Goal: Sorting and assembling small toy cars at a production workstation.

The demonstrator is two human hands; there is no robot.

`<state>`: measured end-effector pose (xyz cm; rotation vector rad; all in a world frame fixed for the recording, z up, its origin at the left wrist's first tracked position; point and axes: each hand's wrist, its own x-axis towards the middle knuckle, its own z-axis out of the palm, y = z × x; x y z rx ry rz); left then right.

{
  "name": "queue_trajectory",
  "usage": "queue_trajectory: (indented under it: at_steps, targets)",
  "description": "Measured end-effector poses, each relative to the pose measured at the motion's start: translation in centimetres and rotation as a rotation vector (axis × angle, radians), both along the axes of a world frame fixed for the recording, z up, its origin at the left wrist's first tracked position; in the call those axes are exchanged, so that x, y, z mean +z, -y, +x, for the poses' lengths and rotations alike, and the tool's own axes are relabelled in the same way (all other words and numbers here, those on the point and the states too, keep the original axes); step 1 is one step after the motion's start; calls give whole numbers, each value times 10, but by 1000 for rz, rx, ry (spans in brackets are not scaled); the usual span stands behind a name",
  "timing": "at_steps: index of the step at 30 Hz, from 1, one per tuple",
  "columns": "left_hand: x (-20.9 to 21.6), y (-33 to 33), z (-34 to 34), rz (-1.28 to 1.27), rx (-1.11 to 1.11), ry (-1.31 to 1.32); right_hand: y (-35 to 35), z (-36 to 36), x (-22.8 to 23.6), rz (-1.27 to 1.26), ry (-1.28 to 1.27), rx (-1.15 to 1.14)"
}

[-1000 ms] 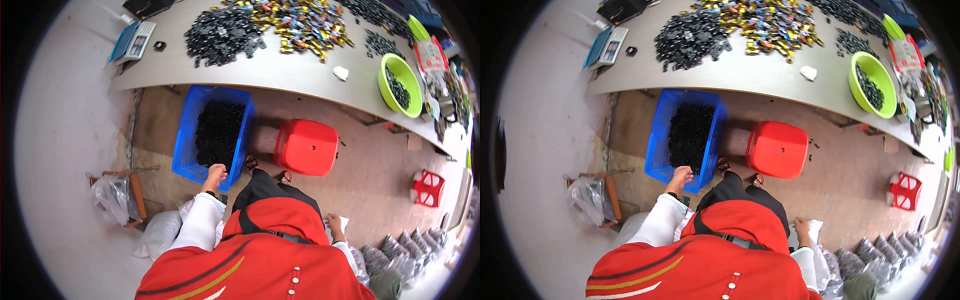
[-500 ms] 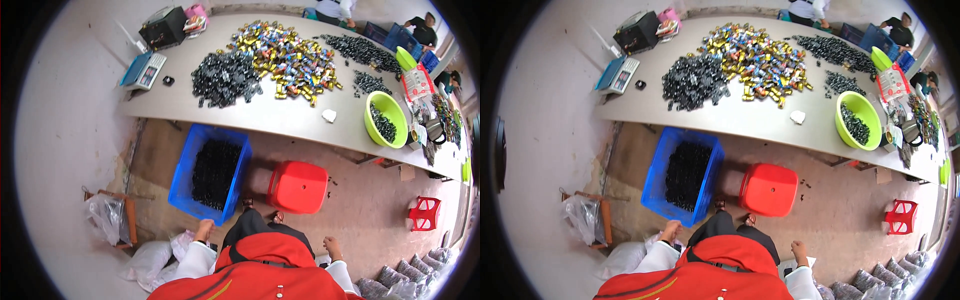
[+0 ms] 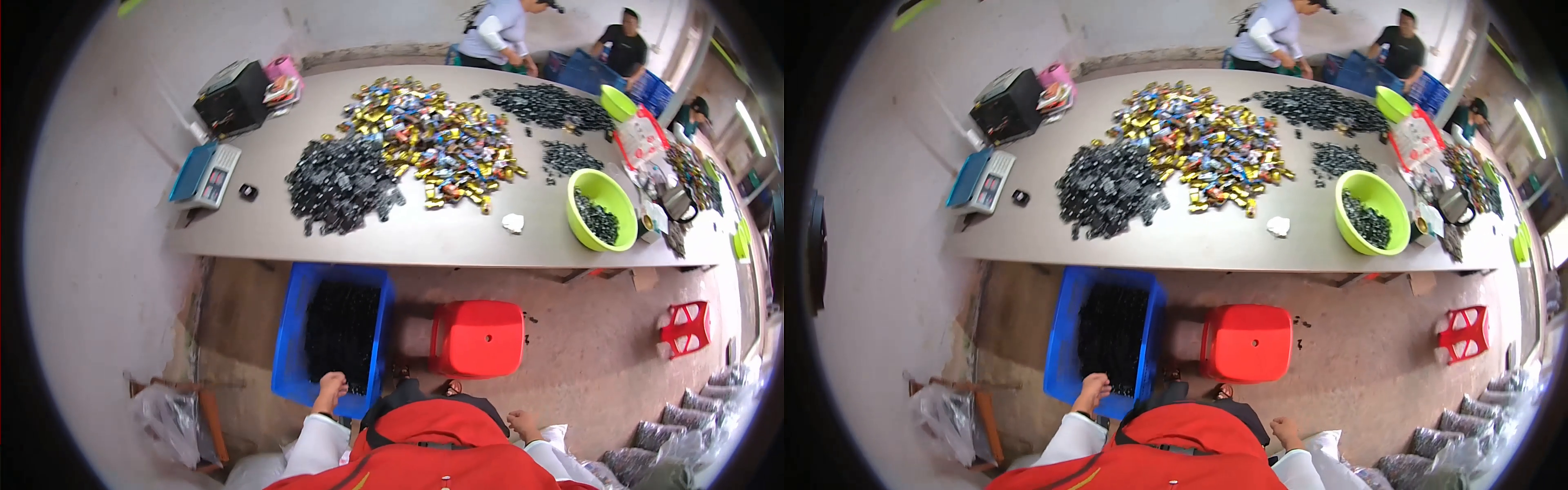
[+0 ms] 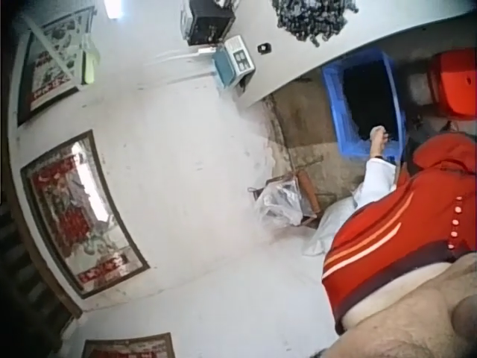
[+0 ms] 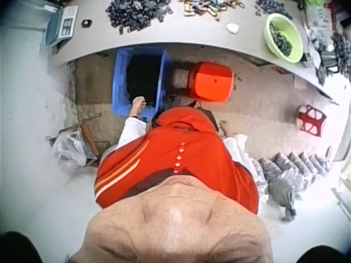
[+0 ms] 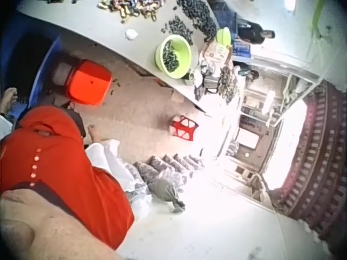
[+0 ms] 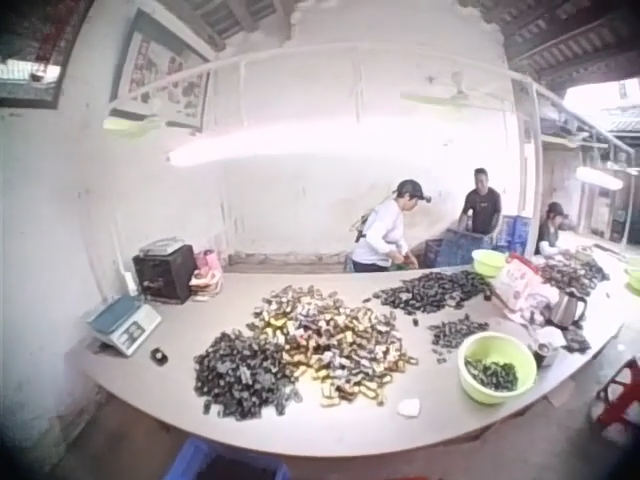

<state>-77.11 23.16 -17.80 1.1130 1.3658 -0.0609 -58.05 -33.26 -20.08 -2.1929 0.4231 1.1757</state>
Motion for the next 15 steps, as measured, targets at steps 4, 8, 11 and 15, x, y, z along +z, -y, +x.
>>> queue_trajectory:
  at_steps: [4, 8, 11, 15]
  targets:
    - [-1, -19, -30, -42, 42, -89, -34, 5, -7, -12, -10, 33]
    - [-7, -38, -40, -67, 60, -146, -54, 9, -15, 39, 68, 38]
    - [-9, -53, -42, -63, 50, -120, -68, 8, -16, 12, 109, 87]
    - [-12, -70, -34, -67, 68, -80, -95, 5, 19, 41, 65, 42]
